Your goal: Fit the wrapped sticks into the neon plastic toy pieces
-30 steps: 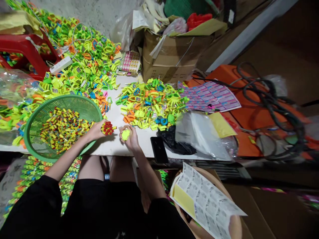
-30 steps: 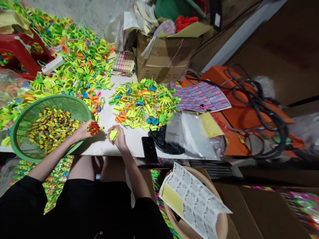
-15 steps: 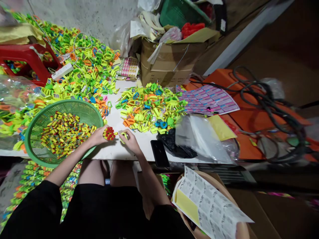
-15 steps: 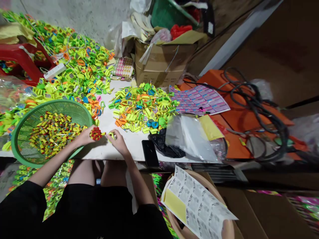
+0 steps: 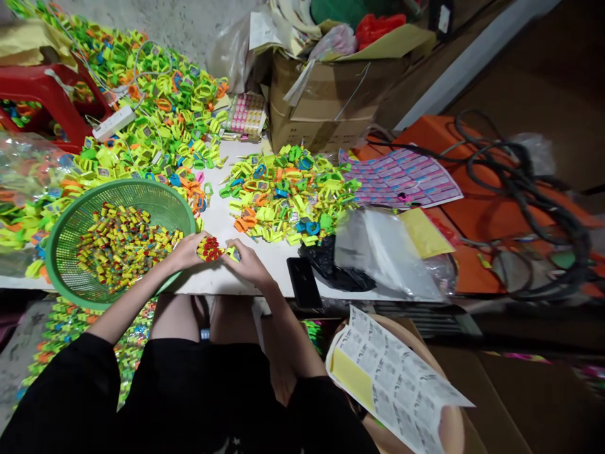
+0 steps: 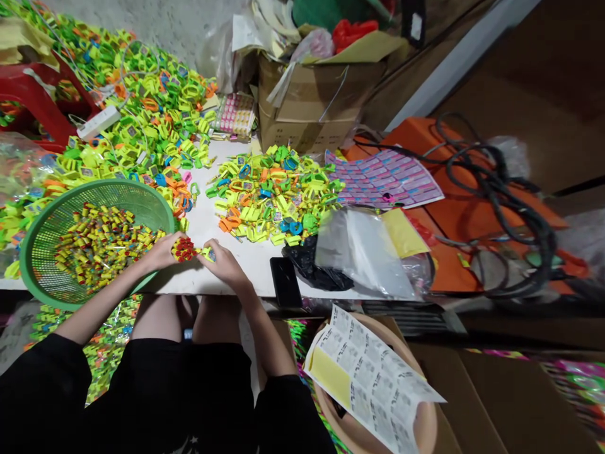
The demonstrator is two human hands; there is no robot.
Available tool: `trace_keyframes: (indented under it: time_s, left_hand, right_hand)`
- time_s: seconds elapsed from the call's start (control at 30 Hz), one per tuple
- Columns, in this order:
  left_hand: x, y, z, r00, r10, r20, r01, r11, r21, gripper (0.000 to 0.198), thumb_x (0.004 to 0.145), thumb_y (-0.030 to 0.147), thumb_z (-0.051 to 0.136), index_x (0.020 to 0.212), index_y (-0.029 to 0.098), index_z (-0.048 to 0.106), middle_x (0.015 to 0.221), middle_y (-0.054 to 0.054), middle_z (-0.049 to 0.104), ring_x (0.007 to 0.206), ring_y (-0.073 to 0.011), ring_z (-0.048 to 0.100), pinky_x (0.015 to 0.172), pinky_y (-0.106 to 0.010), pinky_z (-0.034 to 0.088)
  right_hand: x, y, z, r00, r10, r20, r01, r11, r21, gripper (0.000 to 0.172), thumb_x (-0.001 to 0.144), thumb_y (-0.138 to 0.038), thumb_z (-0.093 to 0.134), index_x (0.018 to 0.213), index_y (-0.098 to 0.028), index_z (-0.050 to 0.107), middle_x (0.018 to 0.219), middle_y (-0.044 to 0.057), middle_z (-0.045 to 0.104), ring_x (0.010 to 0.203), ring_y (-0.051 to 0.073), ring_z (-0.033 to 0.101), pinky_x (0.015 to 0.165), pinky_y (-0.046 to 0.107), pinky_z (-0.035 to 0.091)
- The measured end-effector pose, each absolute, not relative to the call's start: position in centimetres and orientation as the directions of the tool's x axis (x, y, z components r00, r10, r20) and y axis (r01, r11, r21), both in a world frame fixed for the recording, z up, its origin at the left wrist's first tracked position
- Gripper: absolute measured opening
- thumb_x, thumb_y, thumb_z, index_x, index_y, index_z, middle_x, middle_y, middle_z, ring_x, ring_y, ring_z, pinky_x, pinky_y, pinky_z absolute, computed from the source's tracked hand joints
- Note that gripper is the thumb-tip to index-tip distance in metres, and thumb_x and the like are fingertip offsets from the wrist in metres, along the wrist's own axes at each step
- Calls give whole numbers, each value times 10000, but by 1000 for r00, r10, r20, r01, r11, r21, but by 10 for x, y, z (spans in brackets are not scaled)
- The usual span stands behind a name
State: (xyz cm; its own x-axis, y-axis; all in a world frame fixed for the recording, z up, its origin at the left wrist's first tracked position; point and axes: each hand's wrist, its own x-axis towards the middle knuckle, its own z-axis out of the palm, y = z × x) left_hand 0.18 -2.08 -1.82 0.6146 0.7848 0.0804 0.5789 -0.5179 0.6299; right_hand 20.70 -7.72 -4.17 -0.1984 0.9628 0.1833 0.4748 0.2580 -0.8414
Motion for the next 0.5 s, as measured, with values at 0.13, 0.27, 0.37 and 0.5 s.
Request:
trace_keyframes:
  time_s: [0.13,0.27,0.37,0.5]
  left_hand:
    - [3,-22,-17,604,795,62,606,-509,611,309,718,388,644,946,201,552,872,-19,637,804,-186,581,722,-274,447]
    - [3,-22,-16,614,787,61,604,-518,606,315,723,401,640,942,194,549,878,-24,634,802,-189,579,716,-276,445]
    - [2,-22,-17,621,781,67,597,-527,605,332,720,403,647,959,196,548,882,-24,634,817,-195,579,718,-280,443]
    - [0,-19,-22,631,771,83,593,-549,589,302,734,379,643,963,206,551,872,-23,633,810,-193,583,717,-279,443]
  right_hand:
    - [206,-79,-40,-194,971,139,509,221,-832,209,833,-415,555,931,-236,514,931,30,602,798,195,579,747,294,420]
    - [206,-80,-38,-192,976,107,543,196,-816,238,827,-431,559,949,-230,520,876,23,591,761,191,570,712,285,412]
    - [206,-81,-38,-204,974,97,562,198,-803,227,832,-425,552,942,-229,523,831,15,585,735,190,565,694,282,407]
    - [205,-80,-40,-224,966,132,539,235,-809,217,845,-422,531,943,-229,516,881,21,592,780,197,578,726,291,413]
